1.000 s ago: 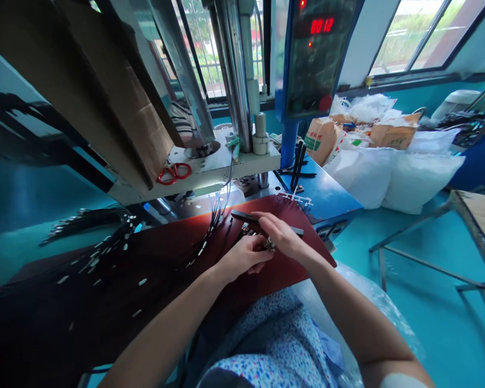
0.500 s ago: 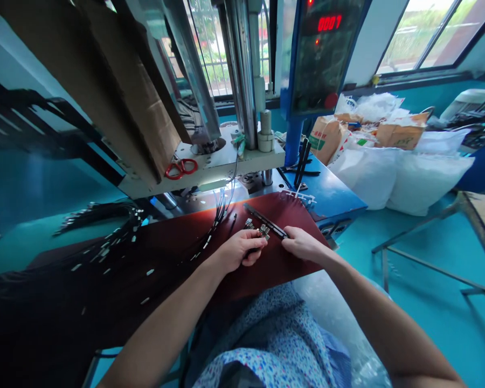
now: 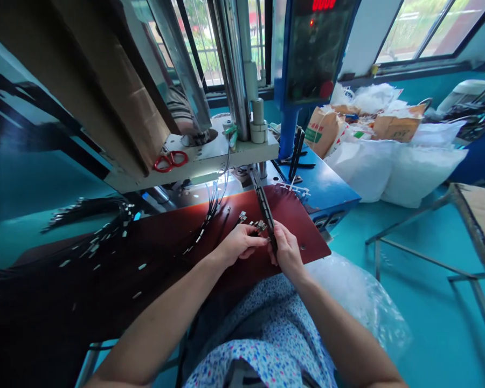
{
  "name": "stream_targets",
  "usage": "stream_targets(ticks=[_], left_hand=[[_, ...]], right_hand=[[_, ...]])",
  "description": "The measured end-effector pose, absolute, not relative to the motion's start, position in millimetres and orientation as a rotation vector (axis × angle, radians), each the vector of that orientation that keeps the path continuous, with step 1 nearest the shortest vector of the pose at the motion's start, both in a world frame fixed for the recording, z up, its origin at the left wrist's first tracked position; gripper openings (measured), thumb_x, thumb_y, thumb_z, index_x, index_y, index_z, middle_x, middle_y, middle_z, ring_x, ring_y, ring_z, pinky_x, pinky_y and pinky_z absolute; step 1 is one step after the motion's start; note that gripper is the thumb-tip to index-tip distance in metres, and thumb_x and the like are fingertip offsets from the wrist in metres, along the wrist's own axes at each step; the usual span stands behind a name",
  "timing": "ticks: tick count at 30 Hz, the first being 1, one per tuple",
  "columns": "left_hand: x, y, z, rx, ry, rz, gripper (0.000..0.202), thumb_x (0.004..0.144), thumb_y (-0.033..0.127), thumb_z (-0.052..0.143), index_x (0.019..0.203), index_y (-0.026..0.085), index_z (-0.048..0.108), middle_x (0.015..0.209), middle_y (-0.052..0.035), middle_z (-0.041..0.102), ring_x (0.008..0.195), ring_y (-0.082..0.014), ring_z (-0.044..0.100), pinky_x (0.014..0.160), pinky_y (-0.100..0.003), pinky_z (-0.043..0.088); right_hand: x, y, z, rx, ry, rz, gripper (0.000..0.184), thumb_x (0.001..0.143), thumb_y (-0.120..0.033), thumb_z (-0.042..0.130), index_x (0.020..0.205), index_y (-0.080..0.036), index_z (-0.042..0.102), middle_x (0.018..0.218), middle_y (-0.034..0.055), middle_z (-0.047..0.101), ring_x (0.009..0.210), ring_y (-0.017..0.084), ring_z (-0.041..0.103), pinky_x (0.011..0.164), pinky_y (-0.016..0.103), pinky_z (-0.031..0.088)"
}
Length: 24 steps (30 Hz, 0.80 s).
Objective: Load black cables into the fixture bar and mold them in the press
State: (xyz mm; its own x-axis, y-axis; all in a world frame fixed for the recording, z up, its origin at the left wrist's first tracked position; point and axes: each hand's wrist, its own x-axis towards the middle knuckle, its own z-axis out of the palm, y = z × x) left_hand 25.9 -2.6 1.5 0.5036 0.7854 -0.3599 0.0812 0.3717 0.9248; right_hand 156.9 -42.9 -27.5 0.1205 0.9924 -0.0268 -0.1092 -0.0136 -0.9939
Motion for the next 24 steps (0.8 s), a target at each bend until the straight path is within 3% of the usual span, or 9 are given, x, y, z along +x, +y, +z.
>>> stream_targets(ticks=[12,18,24], left_hand=[[29.0,-2.4,1.1,1.157,1.050,0.518,0.015,0.060,0.019,0.064,0.059,0.014,0.050,0.036,0.0094,0.035,0.028,-0.0019,0.025,0.032,-0.018,0.013],[24.2,0.2,3.3,1.273,0.954,0.795,0.017,0.062,0.024,0.068,0.068,0.012,0.057,0.058,0.0036,0.052,0.048,-0.0045,0.044,0.045,-0.017,0.032],[14.7,8.8,11.6,1.070,0.833,0.744,0.027,0.072,0.040,0.062,0.076,0.015,0.053,0.055,0.0059,0.044,0.041,-0.0035,0.036,0.039,-0.017,0.024]], right_hand=[[151.1,-46.5,-35.6,-1.275,-1.123,1.086,0.052,0.085,-0.056,0.047,0.118,-0.017,0.054,0.047,-0.0058,0.043,0.033,0.010,0.037,0.029,0.022,0.031],[153.6,-43.6,-32.7,-1.234,-1.083,1.134,0.048,0.086,-0.052,0.047,0.115,-0.016,0.054,0.048,-0.0061,0.045,0.031,0.009,0.037,0.029,0.021,0.028],[156.5,-45.9,-32.3,-1.192,-0.976,1.126,0.045,0.087,-0.049,0.047,0.119,-0.017,0.051,0.049,-0.0072,0.045,0.031,0.008,0.036,0.029,0.021,0.027]])
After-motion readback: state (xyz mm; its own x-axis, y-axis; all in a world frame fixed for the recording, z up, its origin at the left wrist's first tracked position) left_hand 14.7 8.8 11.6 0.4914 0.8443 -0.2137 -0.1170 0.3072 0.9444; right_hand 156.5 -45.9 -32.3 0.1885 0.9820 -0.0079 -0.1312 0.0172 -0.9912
